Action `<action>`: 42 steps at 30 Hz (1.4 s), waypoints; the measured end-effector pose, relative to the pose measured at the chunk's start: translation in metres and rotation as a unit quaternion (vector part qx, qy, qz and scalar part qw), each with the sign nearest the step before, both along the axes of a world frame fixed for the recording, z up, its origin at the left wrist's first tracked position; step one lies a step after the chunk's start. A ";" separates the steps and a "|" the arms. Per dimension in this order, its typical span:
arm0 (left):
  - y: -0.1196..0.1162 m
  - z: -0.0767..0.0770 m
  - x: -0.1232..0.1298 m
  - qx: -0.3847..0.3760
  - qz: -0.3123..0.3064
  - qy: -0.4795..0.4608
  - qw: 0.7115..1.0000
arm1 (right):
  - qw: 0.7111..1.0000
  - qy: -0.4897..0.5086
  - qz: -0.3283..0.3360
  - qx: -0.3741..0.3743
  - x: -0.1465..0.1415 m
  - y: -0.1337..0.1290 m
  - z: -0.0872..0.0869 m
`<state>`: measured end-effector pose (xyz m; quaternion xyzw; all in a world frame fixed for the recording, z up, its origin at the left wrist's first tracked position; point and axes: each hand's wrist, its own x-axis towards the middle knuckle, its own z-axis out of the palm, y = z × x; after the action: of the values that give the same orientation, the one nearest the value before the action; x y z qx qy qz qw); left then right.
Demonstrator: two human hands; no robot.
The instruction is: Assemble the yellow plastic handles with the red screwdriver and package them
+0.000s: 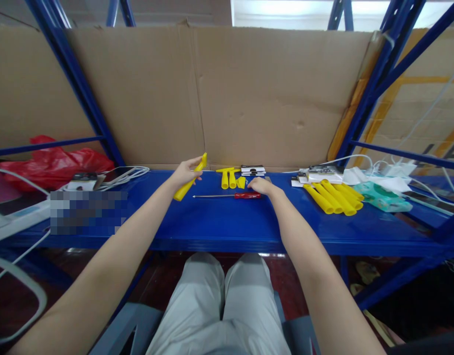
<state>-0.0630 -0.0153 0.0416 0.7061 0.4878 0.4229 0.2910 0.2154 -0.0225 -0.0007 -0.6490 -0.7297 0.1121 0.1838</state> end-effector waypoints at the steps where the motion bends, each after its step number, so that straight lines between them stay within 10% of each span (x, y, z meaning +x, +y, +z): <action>1: -0.001 -0.003 -0.003 -0.001 0.008 -0.003 1.000 | 1.000 -0.010 0.001 0.001 0.000 0.002 -0.001; 12: -0.007 -0.022 -0.012 -0.045 0.027 -0.047 0.998 | 0.997 -0.073 -0.025 0.001 -0.003 0.010 -0.006; 22: -0.004 -0.032 -0.011 0.059 0.049 0.124 0.989 | 0.994 -0.084 -0.052 0.050 -0.011 -0.013 0.008; 28: -0.009 -0.032 -0.005 0.232 0.019 0.266 0.935 | 0.991 -0.055 -0.035 0.116 -0.012 -0.011 0.006; 42: -0.033 -0.038 0.021 0.318 -0.046 0.445 0.836 | 0.961 0.185 0.130 0.156 -0.040 -0.008 -0.001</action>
<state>-0.0420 -0.0484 0.0038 0.8935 0.3699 0.1814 -0.1789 0.1750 -0.0305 -0.0016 -0.4795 -0.7693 0.1380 0.3989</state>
